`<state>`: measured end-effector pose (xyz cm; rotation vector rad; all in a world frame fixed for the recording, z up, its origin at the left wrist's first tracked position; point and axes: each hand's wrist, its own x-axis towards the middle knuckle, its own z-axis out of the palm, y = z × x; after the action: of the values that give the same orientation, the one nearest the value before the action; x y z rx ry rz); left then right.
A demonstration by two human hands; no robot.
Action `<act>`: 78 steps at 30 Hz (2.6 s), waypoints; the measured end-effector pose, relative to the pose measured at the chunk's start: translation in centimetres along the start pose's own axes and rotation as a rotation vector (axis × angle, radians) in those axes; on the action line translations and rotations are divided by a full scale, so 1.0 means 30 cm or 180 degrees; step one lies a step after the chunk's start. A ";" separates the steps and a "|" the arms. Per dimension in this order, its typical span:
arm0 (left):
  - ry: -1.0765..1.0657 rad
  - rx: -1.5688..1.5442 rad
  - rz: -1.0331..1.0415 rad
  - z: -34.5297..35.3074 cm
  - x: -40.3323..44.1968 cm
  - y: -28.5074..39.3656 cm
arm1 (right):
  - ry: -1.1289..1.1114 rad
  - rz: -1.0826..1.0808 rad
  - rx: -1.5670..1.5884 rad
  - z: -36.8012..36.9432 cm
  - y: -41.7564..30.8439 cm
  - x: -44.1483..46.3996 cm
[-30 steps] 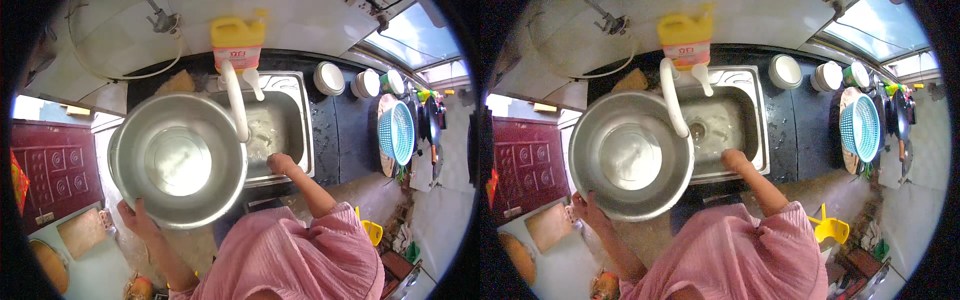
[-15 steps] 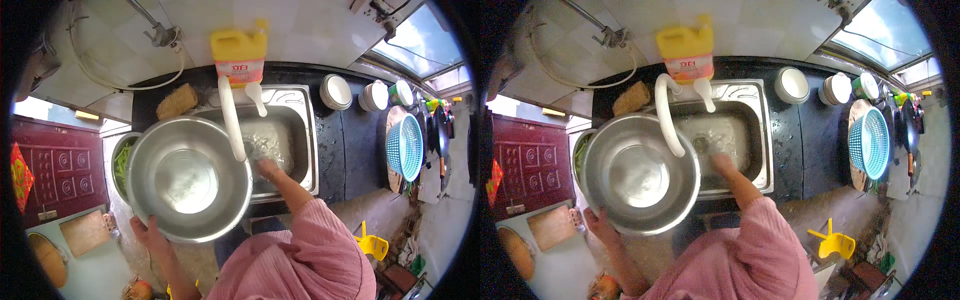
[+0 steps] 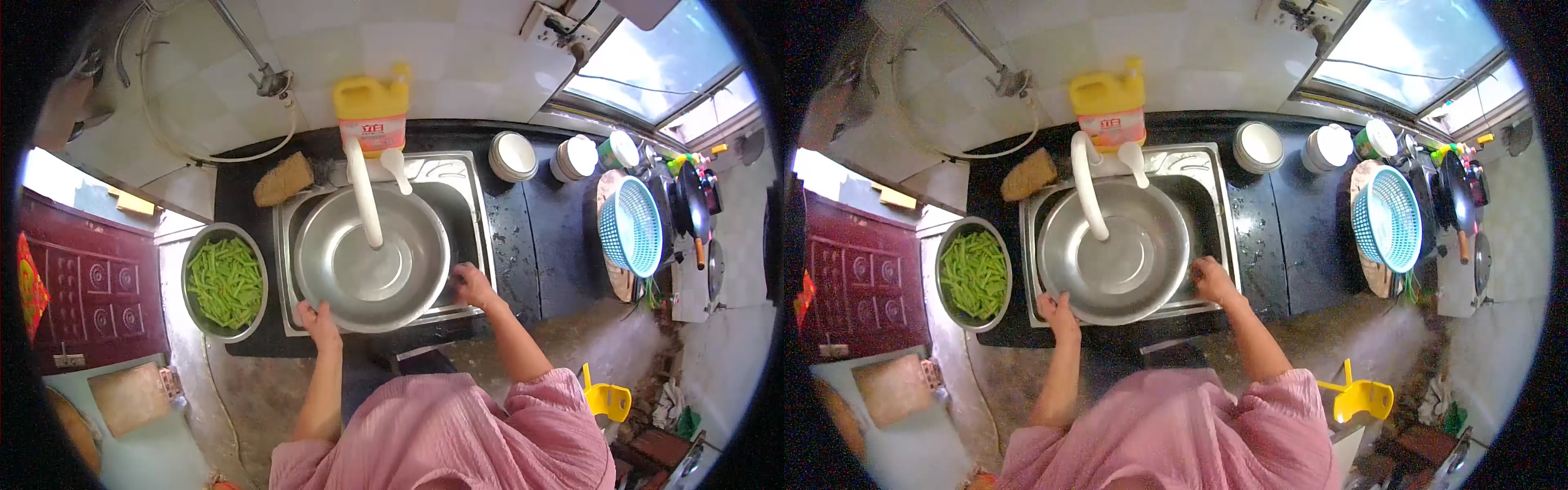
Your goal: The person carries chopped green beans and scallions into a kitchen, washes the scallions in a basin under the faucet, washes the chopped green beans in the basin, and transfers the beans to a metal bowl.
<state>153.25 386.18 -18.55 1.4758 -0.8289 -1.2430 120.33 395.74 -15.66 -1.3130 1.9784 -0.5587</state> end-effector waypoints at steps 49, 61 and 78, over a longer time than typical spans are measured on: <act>-0.1139 0.3793 0.1616 -0.086 0.073 0.850 | -0.0238 0.1134 0.2716 0.407 -0.565 0.095; -0.0896 0.4336 0.2852 0.110 -0.042 0.759 | 0.0553 0.0861 0.1288 0.608 -0.244 0.115; -0.0201 0.2454 0.2087 -0.030 -0.055 0.677 | 0.0522 0.0402 0.3067 0.143 -0.339 0.185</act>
<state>155.61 382.44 1.37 1.5296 -1.7917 -0.4757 128.42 386.68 -13.36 -0.5422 1.5284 -1.3619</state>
